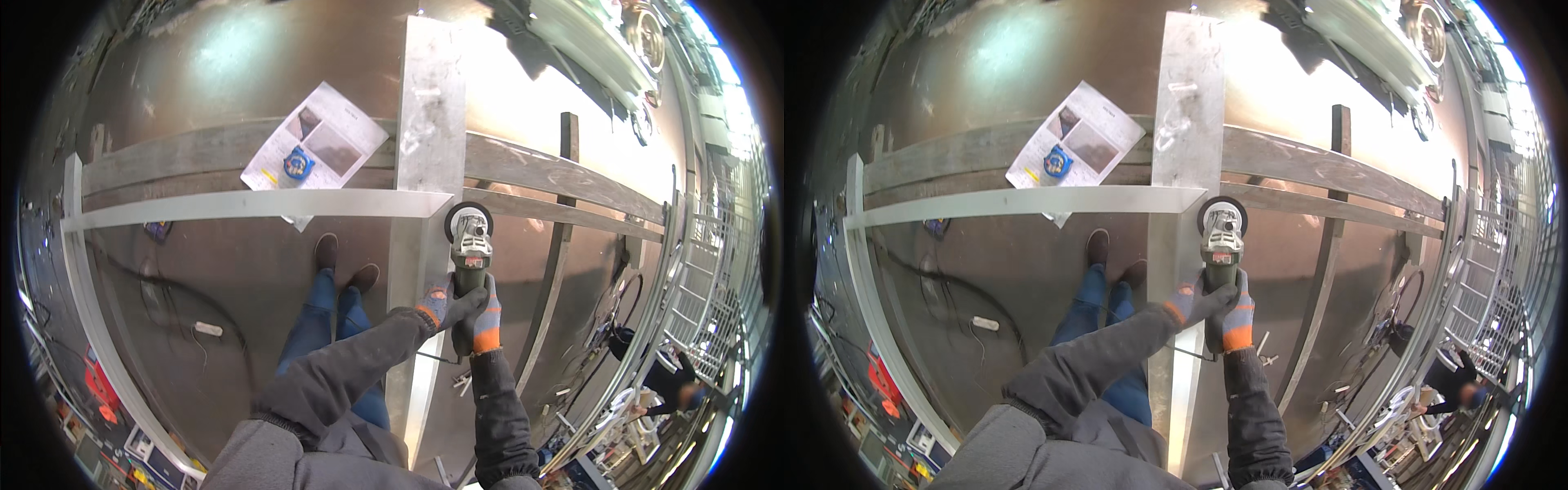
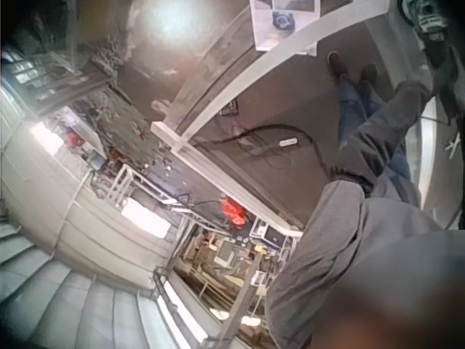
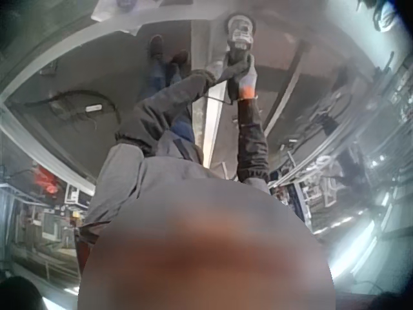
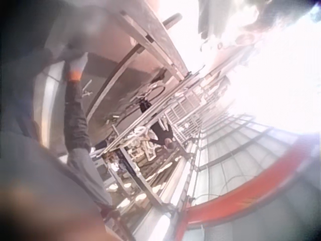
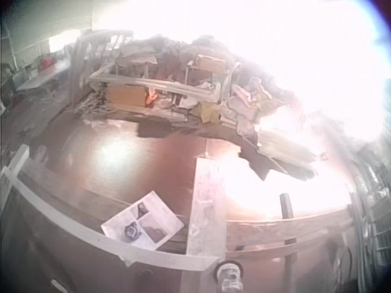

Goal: The person welds several joints on a rectangular metal frame using a welding torch, then grinds the welded seams with an angle grinder. The person briefly consults a printed instruction sheet during the process.

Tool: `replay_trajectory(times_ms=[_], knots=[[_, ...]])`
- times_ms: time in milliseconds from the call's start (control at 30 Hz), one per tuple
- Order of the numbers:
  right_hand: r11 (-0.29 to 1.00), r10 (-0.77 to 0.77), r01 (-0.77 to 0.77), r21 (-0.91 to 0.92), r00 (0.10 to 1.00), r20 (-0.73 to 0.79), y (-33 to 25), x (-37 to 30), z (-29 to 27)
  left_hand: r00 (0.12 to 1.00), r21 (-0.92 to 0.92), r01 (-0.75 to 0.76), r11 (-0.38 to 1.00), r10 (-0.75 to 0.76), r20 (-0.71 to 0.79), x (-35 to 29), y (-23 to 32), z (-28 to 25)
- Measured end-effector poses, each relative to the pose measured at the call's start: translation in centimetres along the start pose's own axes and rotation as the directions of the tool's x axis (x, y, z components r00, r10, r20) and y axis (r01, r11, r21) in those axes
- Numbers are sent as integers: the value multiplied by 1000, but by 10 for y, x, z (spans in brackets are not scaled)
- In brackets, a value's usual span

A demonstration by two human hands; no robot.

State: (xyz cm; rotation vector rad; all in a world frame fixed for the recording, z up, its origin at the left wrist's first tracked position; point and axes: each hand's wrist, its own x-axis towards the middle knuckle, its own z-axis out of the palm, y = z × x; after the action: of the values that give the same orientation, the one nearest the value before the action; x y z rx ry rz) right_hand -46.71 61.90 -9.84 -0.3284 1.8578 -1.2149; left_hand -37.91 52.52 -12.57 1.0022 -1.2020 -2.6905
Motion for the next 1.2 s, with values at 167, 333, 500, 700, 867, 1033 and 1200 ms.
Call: replay_trajectory(times_ms=[167,333,500,700,867,1033,1200], knots=[[965,-15,14,-262,1000,-2,-7,16,10,996,173,-26,985,41,-81,12,-18,-10],[944,-20,22,-330,1000,9,-19,10,15,986,-75,-144,987,137,-92,7,-21,-9],[998,66,-66,-8,998,-18,-15,18,16,981,39,-131,991,136,-142,13,-17,-11],[983,66,-65,-173,998,-4,-15,17,15,985,-35,-153,988,149,-88,9,-7,-12],[980,156,-157,121,988,24,-22,18,21,993,-27,-100,995,98,-67,6,0,-13],[934,2,12,-358,999,40,-33,12,21,986,14,-155,988,156,-60,3,4,-16],[994,32,-31,-104,999,5,-24,14,23,996,13,-59,998,59,-60,1,6,-16]])
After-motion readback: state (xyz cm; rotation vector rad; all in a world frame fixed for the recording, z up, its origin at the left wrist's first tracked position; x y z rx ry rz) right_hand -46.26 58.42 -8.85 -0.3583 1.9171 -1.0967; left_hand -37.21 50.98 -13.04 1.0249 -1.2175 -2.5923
